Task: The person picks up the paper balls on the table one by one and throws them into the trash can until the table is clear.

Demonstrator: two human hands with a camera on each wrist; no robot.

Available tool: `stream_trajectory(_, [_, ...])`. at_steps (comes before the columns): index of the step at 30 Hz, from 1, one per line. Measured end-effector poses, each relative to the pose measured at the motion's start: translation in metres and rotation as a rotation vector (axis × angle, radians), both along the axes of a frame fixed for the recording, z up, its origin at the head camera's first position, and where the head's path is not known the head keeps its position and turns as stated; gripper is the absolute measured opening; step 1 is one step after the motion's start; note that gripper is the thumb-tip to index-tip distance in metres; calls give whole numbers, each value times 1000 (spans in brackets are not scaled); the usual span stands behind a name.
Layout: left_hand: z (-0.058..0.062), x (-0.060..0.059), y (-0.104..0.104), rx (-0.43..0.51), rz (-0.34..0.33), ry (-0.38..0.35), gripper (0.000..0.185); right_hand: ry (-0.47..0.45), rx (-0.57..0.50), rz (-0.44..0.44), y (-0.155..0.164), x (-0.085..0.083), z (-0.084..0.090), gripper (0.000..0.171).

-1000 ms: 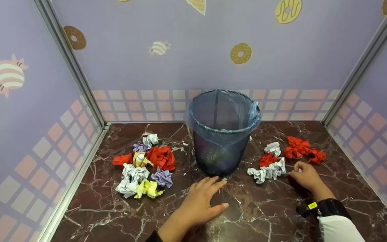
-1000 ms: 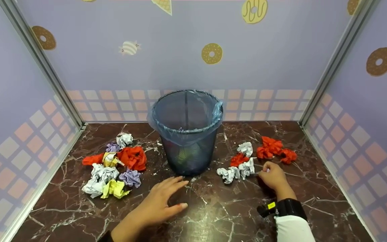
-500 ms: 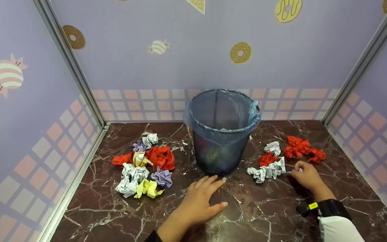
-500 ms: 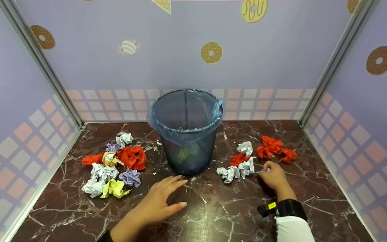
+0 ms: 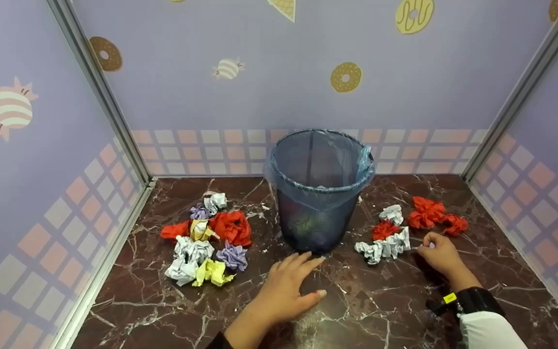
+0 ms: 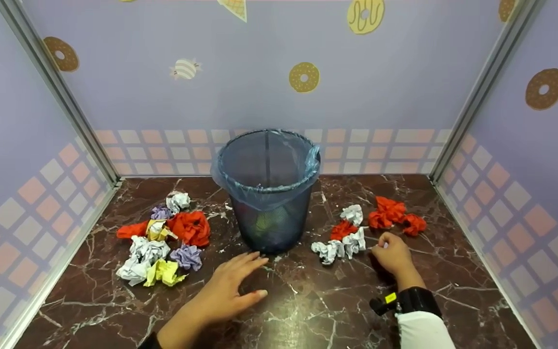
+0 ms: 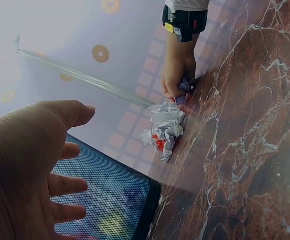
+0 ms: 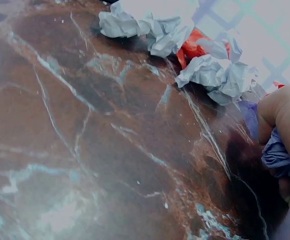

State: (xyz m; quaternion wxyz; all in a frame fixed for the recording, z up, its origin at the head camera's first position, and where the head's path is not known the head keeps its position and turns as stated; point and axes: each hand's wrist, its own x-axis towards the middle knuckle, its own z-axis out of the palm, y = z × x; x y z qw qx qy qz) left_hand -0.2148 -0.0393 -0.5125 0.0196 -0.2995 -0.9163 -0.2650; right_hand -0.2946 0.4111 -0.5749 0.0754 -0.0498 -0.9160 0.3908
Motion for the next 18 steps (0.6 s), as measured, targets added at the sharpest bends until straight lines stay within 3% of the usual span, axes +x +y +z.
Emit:
stream_trajectory(5, [2, 0, -3, 8, 0, 3, 67, -21, -32, -2, -1, -2, 6, 19])
stream_trajectory(10, [5, -2, -7, 20, 14, -6, 69, -36, -108, 6, 1, -6, 25, 19])
stream_trajectory(14, [7, -5, -13, 34, 30, 9, 73, -7, -140, 30, 0, -13, 58, 19])
stream_trajectory(18, [10, -10, -21, 55, 53, 23, 75, -5, -84, 77, 2, -23, 99, 18])
